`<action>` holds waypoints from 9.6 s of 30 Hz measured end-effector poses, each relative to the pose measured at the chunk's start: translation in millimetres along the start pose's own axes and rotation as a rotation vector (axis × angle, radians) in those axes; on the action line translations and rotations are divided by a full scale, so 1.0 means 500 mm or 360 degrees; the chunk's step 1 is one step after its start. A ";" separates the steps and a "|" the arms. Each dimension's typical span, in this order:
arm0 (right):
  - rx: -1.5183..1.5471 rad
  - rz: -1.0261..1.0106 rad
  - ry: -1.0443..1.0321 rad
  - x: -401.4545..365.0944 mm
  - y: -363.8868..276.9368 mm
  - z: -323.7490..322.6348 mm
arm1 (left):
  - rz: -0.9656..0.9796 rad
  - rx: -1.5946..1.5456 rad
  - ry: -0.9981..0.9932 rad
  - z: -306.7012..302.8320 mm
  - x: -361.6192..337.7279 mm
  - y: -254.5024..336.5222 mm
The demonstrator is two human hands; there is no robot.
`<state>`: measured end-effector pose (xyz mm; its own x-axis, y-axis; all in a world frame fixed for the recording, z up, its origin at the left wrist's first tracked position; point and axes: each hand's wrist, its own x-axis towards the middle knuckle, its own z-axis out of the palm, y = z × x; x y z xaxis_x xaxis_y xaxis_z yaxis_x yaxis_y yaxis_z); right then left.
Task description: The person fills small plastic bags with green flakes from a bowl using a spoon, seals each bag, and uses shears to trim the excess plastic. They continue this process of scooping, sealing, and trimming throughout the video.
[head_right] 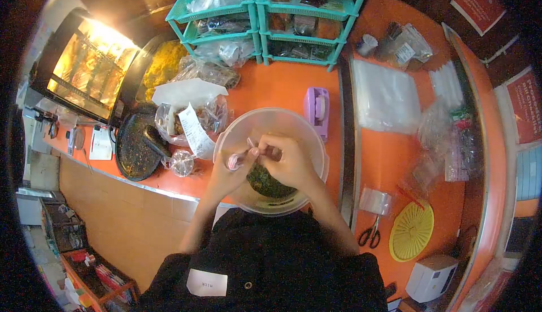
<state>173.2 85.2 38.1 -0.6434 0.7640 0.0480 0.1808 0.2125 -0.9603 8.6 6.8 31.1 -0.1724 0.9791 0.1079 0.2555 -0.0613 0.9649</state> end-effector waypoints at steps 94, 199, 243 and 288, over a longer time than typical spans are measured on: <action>-0.2068 -0.0457 -0.1245 0.175 0.243 0.038 | 0.0705 -0.0410 0.1352 0.085 -0.131 -0.025; -0.1841 -0.0999 -0.0112 0.024 -0.071 -0.159 | -0.0100 0.0561 0.1013 0.104 -0.014 -0.027; -0.0238 -0.0694 -0.0092 -0.003 0.070 -0.056 | 0.0333 0.0462 0.0994 0.127 -0.080 0.003; -0.0401 -0.0830 -0.0078 -0.013 0.049 -0.039 | 0.0218 0.0198 0.1054 0.156 -0.078 -0.042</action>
<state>196.6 97.3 19.5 -0.7276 0.4914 0.4787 -0.0020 0.6963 -0.7178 84.4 -14.9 -12.0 -0.6657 0.6369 0.3890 0.4170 -0.1148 0.9016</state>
